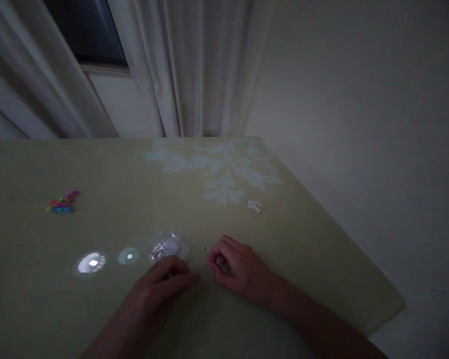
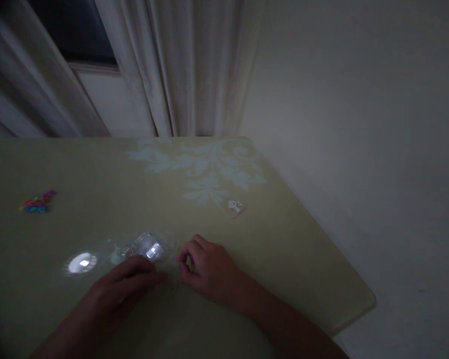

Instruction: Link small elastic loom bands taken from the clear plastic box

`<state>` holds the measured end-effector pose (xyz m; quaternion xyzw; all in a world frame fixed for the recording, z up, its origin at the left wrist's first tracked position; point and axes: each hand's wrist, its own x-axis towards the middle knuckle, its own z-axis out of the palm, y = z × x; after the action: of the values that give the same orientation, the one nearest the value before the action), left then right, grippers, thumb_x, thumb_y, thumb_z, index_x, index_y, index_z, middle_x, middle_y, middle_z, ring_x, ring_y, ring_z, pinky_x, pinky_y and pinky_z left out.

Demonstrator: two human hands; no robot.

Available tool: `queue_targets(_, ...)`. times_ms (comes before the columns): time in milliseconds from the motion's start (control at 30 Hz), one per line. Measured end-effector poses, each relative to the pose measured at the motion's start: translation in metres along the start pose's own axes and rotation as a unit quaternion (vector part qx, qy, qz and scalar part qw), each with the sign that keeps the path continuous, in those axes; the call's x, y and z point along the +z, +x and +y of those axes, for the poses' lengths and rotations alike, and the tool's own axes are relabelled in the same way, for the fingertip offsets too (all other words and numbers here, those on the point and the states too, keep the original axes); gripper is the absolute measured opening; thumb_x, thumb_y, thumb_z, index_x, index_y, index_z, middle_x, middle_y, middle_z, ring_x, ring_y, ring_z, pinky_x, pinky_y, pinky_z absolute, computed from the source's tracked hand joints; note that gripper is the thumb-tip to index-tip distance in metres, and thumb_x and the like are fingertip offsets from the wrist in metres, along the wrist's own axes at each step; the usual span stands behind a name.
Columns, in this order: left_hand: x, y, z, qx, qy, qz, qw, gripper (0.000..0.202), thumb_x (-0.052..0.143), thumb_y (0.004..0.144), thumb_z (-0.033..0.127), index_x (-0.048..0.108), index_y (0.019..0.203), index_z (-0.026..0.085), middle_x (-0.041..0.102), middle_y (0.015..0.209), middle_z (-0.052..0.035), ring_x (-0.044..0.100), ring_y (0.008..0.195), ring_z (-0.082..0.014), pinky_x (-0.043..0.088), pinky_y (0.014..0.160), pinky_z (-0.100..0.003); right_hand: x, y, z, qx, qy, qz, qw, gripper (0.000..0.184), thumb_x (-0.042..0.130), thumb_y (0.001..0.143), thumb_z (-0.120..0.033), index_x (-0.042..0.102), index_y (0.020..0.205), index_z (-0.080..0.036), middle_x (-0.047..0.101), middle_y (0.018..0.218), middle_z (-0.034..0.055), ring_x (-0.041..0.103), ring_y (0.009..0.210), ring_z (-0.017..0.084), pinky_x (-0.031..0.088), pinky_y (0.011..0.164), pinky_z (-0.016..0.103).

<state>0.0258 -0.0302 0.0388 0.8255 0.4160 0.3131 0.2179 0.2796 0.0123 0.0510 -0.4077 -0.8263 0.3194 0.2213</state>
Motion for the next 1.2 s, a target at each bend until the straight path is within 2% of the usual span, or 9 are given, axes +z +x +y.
queue_targets(167,0.012,-0.004,-0.001,0.034,0.118,-0.031,0.992,0.048,0.05,0.092,0.002,0.07,0.124,0.031,0.073,0.099,-0.0025,0.069,0.087,-0.0215,0.055,0.078,-0.034,-0.001,0.0,-0.003,0.004,0.011,-0.008,1.0,0.011,0.064,0.088,-0.014,0.062,0.097,-0.019,0.062,0.095,0.0008,0.06,0.081,0.013,0.044,0.074,0.024)
queue_targets(300,0.013,-0.002,0.003,0.047,0.158,-0.039,0.986,0.049,0.049,0.087,-0.004,0.07,0.118,0.027,0.073,0.1,-0.0033,0.068,0.09,-0.0225,0.054,0.083,-0.036,-0.001,0.0,-0.003,0.0,0.017,-0.009,1.0,0.013,0.064,0.085,-0.012,0.062,0.095,-0.02,0.062,0.094,0.0004,0.06,0.08,0.013,0.045,0.073,0.024)
queue_targets(467,0.016,-0.006,0.004,0.045,0.18,-0.033,0.982,0.046,0.05,0.088,-0.002,0.069,0.118,0.026,0.074,0.104,-0.0033,0.067,0.095,-0.0235,0.052,0.09,-0.039,-0.001,0.0,-0.003,-0.004,0.019,-0.012,1.0,0.015,0.063,0.085,-0.011,0.062,0.097,-0.02,0.062,0.094,0.0004,0.059,0.08,0.013,0.045,0.072,0.023)
queue_targets(700,0.015,-0.004,0.005,0.044,0.194,-0.039,0.979,0.042,0.048,0.087,-0.003,0.069,0.109,0.026,0.075,0.1,-0.0033,0.068,0.091,-0.0244,0.054,0.085,-0.039,-0.001,0.0,-0.005,-0.007,0.032,-0.01,0.999,0.015,0.063,0.085,-0.011,0.063,0.096,-0.02,0.064,0.096,0.0011,0.061,0.08,0.014,0.046,0.073,0.024)
queue_targets(800,0.016,-0.003,0.005,0.041,0.206,-0.025,0.977,0.042,0.046,0.087,-0.003,0.069,0.108,0.025,0.076,0.105,-0.0041,0.069,0.093,-0.0248,0.054,0.087,-0.038,-0.001,0.0,-0.005,-0.003,0.037,-0.014,0.999,0.015,0.062,0.085,-0.011,0.063,0.097,-0.02,0.064,0.096,0.0016,0.061,0.081,0.014,0.046,0.073,0.025)
queue_targets(900,0.017,-0.002,0.007,0.009,0.156,-0.002,0.988,0.037,0.045,0.093,0.002,0.067,0.111,0.026,0.076,0.11,-0.0037,0.07,0.098,-0.0237,0.055,0.088,-0.036,-0.002,0.0,-0.005,-0.005,0.048,-0.011,0.999,0.015,0.063,0.086,-0.011,0.064,0.097,-0.02,0.064,0.096,0.0017,0.06,0.082,0.014,0.046,0.074,0.025)
queue_targets(1000,0.016,-0.001,0.011,-0.039,0.051,0.022,0.998,0.025,0.047,0.1,0.012,0.065,0.109,0.027,0.076,0.102,-0.0004,0.072,0.092,-0.0187,0.056,0.08,-0.028,-0.003,-0.001,-0.008,-0.003,0.103,-0.007,0.995,0.013,0.065,0.086,-0.012,0.064,0.097,-0.02,0.063,0.096,0.0012,0.06,0.083,0.014,0.046,0.074,0.024)
queue_targets(1100,0.014,0.001,0.017,-0.069,-0.02,0.044,0.996,0.018,0.053,0.1,0.017,0.065,0.107,0.028,0.077,0.097,0.0027,0.074,0.085,-0.0148,0.057,0.075,-0.022,-0.003,-0.001,-0.013,0.005,0.164,-0.002,0.986,0.008,0.065,0.089,-0.015,0.064,0.095,-0.019,0.061,0.091,0.0002,0.056,0.079,0.013,0.044,0.071,0.023)
queue_targets(1200,0.011,0.005,0.025,-0.082,-0.051,0.073,0.993,0.018,0.059,0.097,0.017,0.067,0.108,0.029,0.079,0.096,0.0043,0.077,0.084,-0.0137,0.059,0.074,-0.02,0.0,-0.003,-0.016,0.011,0.193,-0.008,0.981,0.004,0.065,0.091,-0.02,0.063,0.095,-0.02,0.058,0.087,-0.001,0.052,0.074,0.012,0.042,0.067,0.023)
